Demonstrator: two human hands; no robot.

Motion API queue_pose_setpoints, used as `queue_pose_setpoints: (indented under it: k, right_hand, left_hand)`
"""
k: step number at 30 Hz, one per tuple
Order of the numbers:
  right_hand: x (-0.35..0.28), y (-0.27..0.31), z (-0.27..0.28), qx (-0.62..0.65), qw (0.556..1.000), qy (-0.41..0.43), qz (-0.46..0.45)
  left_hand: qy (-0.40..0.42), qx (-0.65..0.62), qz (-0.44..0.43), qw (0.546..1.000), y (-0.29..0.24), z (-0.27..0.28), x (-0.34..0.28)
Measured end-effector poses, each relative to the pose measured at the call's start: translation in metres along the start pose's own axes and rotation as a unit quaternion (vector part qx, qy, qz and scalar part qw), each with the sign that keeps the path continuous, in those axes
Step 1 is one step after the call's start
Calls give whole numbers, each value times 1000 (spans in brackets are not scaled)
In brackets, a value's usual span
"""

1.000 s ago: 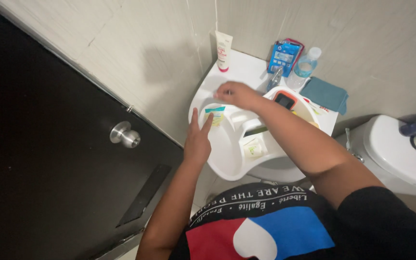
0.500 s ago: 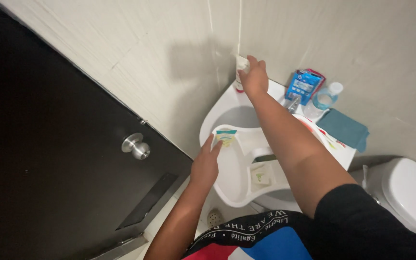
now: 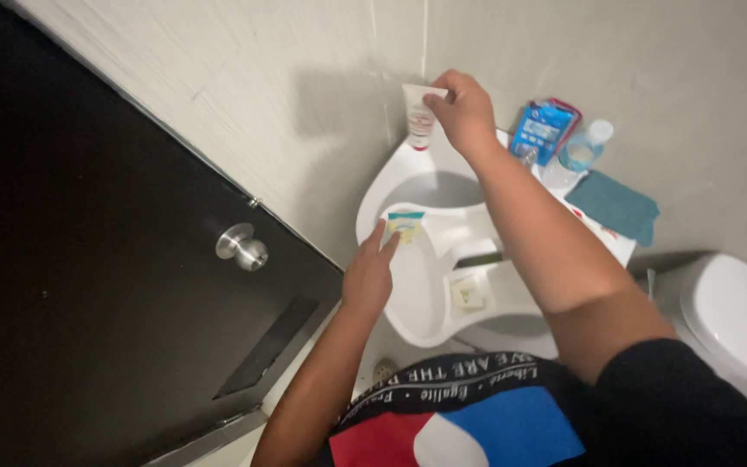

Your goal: The person cleans a white plastic organizer with a sponge and water, then places various toiletries into it. They then use a blue ladle to scoop soapy water and wipe down a dark door and the adjacent tiled wall.

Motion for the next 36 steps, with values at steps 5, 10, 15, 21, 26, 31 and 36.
queue_pose_setpoints:
  k: [5, 10, 15, 21, 26, 31, 36]
  right_hand:
    - [-88, 106, 67, 35, 997, 41, 53]
    - [-136, 82, 56, 93, 990, 94, 58]
    - [-167, 56, 28, 3, 986, 165, 20]
    - [-180, 53, 15, -124, 968, 220, -15]
    - [-180, 55, 15, -184, 956, 227, -7]
    - [-182, 61, 29, -199, 956, 213, -6]
    - [-187, 28, 63, -146, 981, 125, 33]
  left_hand:
    - [13, -21, 14, 1000, 0, 5, 1]
    - [-68, -65, -18, 995, -5, 20, -4]
    - [43, -256, 132, 957, -20, 55, -8]
    - [149, -233, 179, 944, 28, -23, 13]
    - [151, -259, 197, 933, 26, -23, 11]
    - [162, -248, 194, 935, 18, 3, 7]
    - [152, -267, 203, 930, 29, -18, 13]
Point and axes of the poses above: each hand's wrist, its own x-axis towards the middle knuckle, its own z-axis out of the back of the hand, y = z × x, the point moved 2 cm from there along x, towards the middle knuckle, and after that the axes turned 10 degrees about x, right-handed, at the moved point
